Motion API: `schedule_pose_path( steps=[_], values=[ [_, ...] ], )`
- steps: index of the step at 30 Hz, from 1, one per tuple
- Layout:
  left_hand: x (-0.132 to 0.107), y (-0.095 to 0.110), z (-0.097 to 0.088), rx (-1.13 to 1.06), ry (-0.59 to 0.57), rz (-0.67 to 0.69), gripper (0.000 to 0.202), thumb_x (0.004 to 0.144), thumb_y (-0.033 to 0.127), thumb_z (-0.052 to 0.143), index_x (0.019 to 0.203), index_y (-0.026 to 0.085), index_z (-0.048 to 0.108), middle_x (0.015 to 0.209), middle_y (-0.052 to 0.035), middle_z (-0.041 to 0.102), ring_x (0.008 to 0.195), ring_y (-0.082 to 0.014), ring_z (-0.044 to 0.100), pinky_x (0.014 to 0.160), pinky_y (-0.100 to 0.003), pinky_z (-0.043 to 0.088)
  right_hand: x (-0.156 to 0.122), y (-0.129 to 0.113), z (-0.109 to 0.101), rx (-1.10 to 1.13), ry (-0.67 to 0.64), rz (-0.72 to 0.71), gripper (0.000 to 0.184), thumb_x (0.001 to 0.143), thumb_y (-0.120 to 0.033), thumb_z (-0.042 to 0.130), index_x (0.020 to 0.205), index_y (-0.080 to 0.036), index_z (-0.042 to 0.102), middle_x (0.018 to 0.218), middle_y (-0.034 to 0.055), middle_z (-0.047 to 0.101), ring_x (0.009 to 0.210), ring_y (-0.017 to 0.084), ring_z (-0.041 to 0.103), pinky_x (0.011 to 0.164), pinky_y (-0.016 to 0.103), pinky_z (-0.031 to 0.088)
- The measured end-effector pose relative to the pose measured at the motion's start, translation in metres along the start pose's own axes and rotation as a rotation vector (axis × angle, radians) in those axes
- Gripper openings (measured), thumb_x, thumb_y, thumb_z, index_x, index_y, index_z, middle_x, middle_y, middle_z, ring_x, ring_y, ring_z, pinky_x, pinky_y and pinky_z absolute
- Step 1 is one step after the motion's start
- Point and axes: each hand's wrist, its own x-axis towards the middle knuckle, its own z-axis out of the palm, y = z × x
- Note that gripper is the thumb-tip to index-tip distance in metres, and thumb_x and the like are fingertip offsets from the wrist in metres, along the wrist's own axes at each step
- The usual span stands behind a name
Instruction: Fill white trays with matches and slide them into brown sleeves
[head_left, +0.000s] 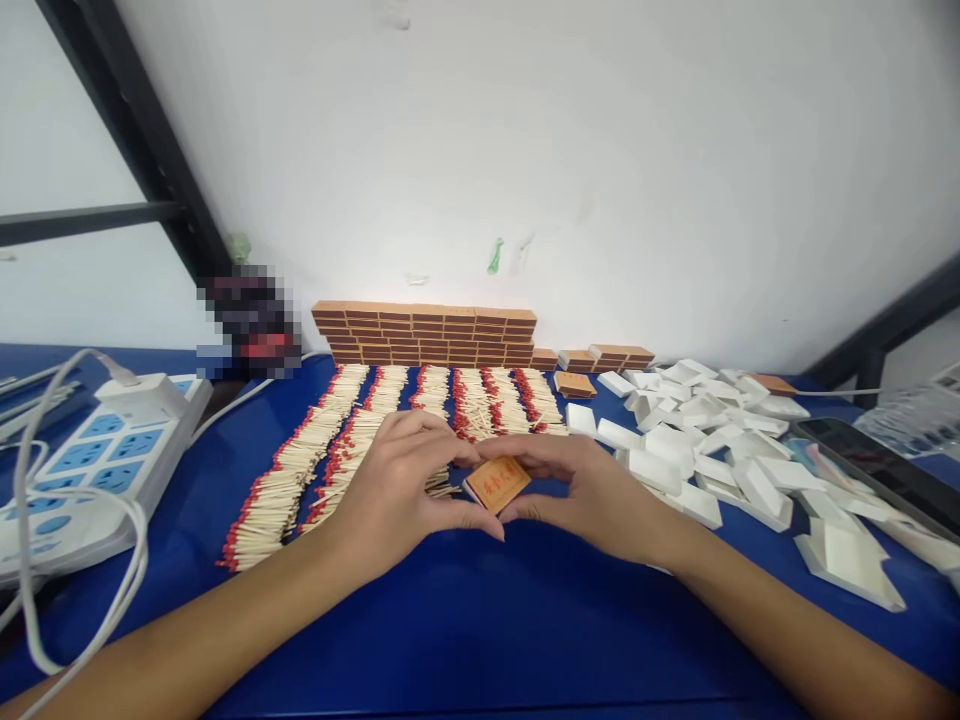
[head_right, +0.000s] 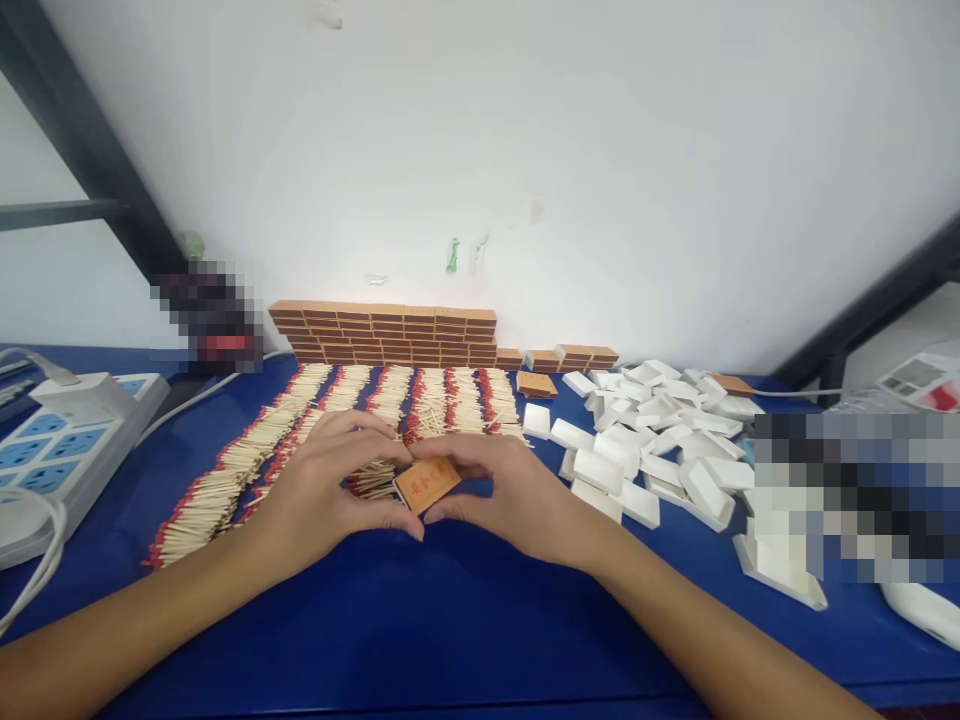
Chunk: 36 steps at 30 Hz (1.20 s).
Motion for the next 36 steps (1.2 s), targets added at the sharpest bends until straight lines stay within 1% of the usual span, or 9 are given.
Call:
schedule_pose_path(
  steps=[5,12,15,18,21,23,26,31,36],
  values=[
    [-0.001,0.006,-0.002,-0.012,-0.028,-0.027,0.077,0.044,0.075,0.094,0.088,0.022,0.061,0.085,0.0021,0.069,0.082,-0.0193,0.062,0.079,-0.035,0.046,-0.006,-0.007,0.002,-0.021,-0.133,-0.019,0.053,0.087,-0.036,0.088,0.139,-0.036,0.075,0.125,0.0009,0.082,0.111,0.026,0.077,0.095,0.036,0.064],
    [-0.001,0.006,-0.002,0.027,-0.034,0.009,0.08,0.051,0.08,0.09,0.101,0.023,0.063,0.09,0.0002,0.073,0.085,-0.0218,0.064,0.082,-0.037,0.046,-0.008,-0.006,-0.003,-0.124,-0.098,-0.025,0.047,0.083,-0.046,0.09,0.128,-0.035,0.08,0.124,0.0016,0.083,0.11,0.028,0.078,0.096,0.039,0.064],
    [-0.001,0.005,-0.002,0.088,0.014,-0.018,0.065,0.073,0.065,0.091,0.116,0.024,0.064,0.104,-0.003,0.076,0.097,-0.0249,0.067,0.09,-0.039,0.047,0.001,0.004,-0.035,-0.236,0.072,-0.006,0.043,0.087,-0.047,0.085,0.127,-0.033,0.08,0.12,0.004,0.083,0.11,0.03,0.077,0.101,0.046,0.062],
    [0.0,0.004,-0.002,0.126,0.049,-0.005,0.028,0.095,0.039,0.081,0.109,0.021,0.065,0.1,-0.0037,0.076,0.096,-0.0241,0.067,0.092,-0.041,0.048,0.022,0.025,-0.092,-0.309,0.366,0.035,0.051,0.089,-0.051,0.079,0.134,-0.029,0.074,0.132,0.0096,0.078,0.111,0.032,0.076,0.097,0.05,0.063],
    [0.0,0.004,-0.004,0.192,0.045,0.128,0.017,0.098,0.029,0.076,0.107,0.02,0.066,0.095,-0.0037,0.076,0.094,-0.0248,0.067,0.092,-0.043,0.048,0.05,0.05,-0.15,-0.576,0.482,0.134,0.052,0.085,-0.056,0.077,0.125,-0.022,0.076,0.119,0.0126,0.08,0.095,0.031,0.075,0.082,0.047,0.062],
    [0.0,0.004,-0.005,0.234,0.046,0.188,0.016,0.097,0.025,0.075,0.109,0.02,0.066,0.094,-0.0042,0.076,0.095,-0.0254,0.067,0.092,-0.044,0.049,0.067,0.064,-0.175,-0.648,0.502,0.147,0.046,0.08,-0.055,0.079,0.11,-0.02,0.079,0.113,0.0133,0.08,0.097,0.032,0.072,0.084,0.048,0.059],
    [0.002,0.003,-0.007,0.288,0.051,0.229,0.015,0.097,0.021,0.074,0.11,0.019,0.066,0.095,-0.0055,0.076,0.096,-0.026,0.067,0.093,-0.046,0.05,0.083,0.079,-0.19,-0.709,0.503,0.146,0.042,0.078,-0.054,0.079,0.104,-0.021,0.08,0.111,0.0124,0.08,0.1,0.032,0.068,0.088,0.047,0.056],
    [0.001,0.002,-0.007,0.309,0.035,0.249,0.014,0.097,0.02,0.073,0.11,0.018,0.066,0.094,-0.0059,0.076,0.096,-0.0267,0.067,0.094,-0.047,0.049,0.087,0.092,-0.192,-0.767,0.443,0.133,0.04,0.078,-0.051,0.08,0.108,-0.024,0.081,0.116,0.0095,0.079,0.102,0.03,0.067,0.092,0.046,0.054],
    [0.001,0.004,-0.005,0.272,0.021,0.227,0.016,0.097,0.019,0.072,0.112,0.019,0.067,0.094,-0.0057,0.076,0.095,-0.0268,0.067,0.091,-0.046,0.05,0.076,0.106,-0.202,-0.864,0.509,0.177,0.034,0.083,-0.048,0.078,0.11,-0.026,0.082,0.121,0.0121,0.078,0.116,0.037,0.06,0.1,0.057,0.049]
  ],
)
